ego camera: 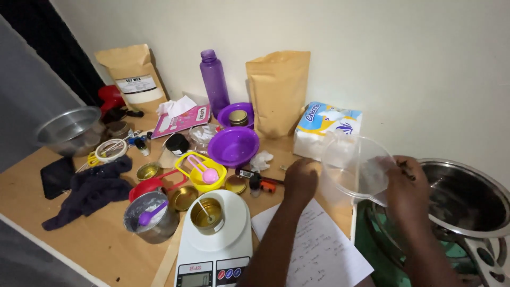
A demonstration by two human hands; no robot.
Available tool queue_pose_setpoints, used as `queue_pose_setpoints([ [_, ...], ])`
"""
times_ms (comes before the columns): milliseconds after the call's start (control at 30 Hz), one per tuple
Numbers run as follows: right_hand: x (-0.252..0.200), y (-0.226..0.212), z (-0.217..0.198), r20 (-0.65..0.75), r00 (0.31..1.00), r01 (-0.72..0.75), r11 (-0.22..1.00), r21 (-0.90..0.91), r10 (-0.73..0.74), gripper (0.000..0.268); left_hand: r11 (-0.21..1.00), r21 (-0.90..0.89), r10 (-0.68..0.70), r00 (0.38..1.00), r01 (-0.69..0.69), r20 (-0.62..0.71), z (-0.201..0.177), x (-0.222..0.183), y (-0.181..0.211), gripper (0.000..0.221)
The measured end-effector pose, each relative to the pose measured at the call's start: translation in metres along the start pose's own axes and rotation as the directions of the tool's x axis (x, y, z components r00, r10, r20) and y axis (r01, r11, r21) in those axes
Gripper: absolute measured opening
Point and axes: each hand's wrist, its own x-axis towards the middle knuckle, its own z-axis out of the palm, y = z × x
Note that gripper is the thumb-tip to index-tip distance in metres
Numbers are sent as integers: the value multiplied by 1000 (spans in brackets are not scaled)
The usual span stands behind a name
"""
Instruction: Measuring the weight of ingredients on a digital scale and recording the data in a notebook.
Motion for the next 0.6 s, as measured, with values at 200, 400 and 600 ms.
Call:
queue_pose_setpoints([
  [200, 8, -10, -8, 22, 1000, 7, 999, -48, -6, 10, 722, 591, 105, 901, -360, 421, 20, 8, -33, 37],
  [400, 9, -8, -11, 42, 997, 71, 990, -123, -66, 15, 561, 773, 82, 949, -298, 306, 1, -2, -23, 21],
  [600, 12, -4, 1, 120, 986, 138, 967, -215, -114, 12, 497, 860, -93, 979, -112, 181, -34, -13, -2, 23],
])
